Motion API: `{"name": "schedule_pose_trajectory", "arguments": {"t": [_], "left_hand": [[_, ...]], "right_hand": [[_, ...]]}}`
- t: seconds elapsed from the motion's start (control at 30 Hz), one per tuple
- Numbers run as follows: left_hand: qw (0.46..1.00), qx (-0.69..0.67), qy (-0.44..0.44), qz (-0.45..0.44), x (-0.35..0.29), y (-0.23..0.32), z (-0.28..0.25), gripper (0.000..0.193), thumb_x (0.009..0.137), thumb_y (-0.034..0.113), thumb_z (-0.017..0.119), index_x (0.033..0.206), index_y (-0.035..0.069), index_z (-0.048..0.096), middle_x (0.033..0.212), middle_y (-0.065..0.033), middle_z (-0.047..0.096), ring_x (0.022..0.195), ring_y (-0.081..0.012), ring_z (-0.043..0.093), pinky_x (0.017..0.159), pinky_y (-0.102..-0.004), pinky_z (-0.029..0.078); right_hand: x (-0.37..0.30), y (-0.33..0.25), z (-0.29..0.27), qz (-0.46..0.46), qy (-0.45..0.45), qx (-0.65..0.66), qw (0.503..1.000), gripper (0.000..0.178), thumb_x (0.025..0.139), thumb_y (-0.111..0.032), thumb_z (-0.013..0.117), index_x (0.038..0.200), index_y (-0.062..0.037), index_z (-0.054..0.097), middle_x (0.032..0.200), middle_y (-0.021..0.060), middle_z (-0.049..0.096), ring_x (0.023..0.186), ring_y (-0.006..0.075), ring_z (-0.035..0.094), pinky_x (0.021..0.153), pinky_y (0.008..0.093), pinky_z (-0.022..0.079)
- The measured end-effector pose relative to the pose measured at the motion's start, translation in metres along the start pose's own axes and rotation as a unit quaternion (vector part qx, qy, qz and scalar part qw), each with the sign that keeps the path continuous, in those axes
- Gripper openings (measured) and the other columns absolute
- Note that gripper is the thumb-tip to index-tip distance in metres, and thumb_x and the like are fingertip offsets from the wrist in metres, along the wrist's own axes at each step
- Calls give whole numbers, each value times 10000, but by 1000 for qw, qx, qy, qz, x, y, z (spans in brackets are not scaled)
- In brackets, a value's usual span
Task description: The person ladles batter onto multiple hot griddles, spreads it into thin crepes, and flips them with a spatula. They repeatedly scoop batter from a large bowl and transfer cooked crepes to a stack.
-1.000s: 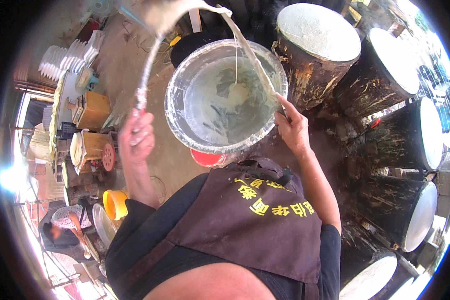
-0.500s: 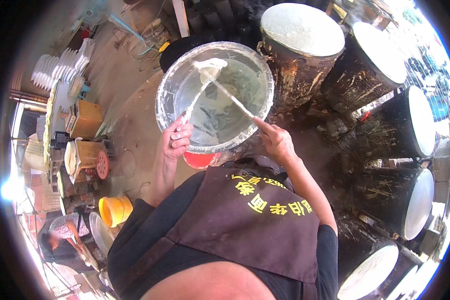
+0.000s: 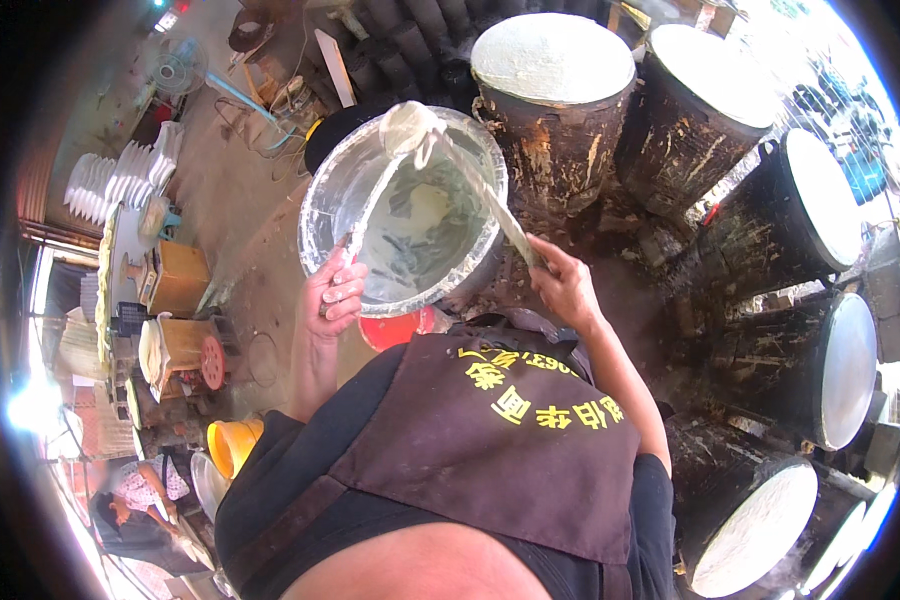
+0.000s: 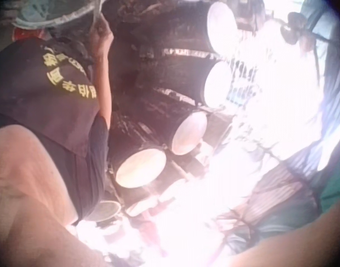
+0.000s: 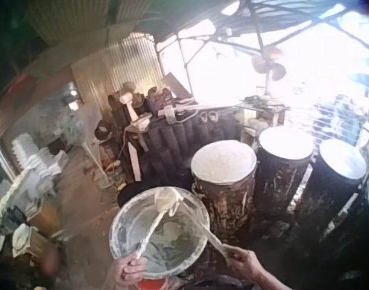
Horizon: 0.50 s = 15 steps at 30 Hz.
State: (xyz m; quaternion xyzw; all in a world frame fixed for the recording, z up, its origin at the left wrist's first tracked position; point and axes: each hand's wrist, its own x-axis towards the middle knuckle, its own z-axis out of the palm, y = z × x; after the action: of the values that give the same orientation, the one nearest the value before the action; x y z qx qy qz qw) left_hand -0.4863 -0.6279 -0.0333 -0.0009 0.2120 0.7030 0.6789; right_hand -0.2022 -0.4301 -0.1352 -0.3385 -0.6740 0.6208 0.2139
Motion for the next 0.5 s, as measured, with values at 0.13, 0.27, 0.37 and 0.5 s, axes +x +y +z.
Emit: {"name": "schedule_pose_trajectory", "arguments": {"t": [0.13,0.27,0.37,0.5], "left_hand": [[1000,-5,6,-25,11,-26,3,295,1008,137,379,1281,188,478,716,-2,402,467,-45,403,315,-188,340],[997,-24,4,-73,33,-42,16,263,1005,125,379,1254,164,454,723,-2,407,484,-42,416,326,-176,341],[992,0,20,-121,59,-52,28,261,1005,123,379,1254,158,447,720,-1,404,474,-38,410,319,-174,332],[985,66,54,-147,95,-61,50,390,1013,127,343,1391,219,374,715,-24,391,448,-66,385,297,-187,305]], "right_hand": [[-4,-5,-17,-162,78,-121,976,495,817,-39,609,1291,-171,561,753,122,651,649,244,631,637,329,506],[-28,26,-49,-185,109,-214,953,481,807,-31,626,1263,-176,576,873,176,658,791,355,639,723,388,516],[-60,61,-76,-127,139,-214,959,474,806,-38,635,1257,-175,580,936,160,670,827,332,654,751,380,528],[-92,59,-103,-69,177,-141,972,474,805,-33,639,1258,-158,579,1132,143,648,1000,288,651,861,336,516]]}}
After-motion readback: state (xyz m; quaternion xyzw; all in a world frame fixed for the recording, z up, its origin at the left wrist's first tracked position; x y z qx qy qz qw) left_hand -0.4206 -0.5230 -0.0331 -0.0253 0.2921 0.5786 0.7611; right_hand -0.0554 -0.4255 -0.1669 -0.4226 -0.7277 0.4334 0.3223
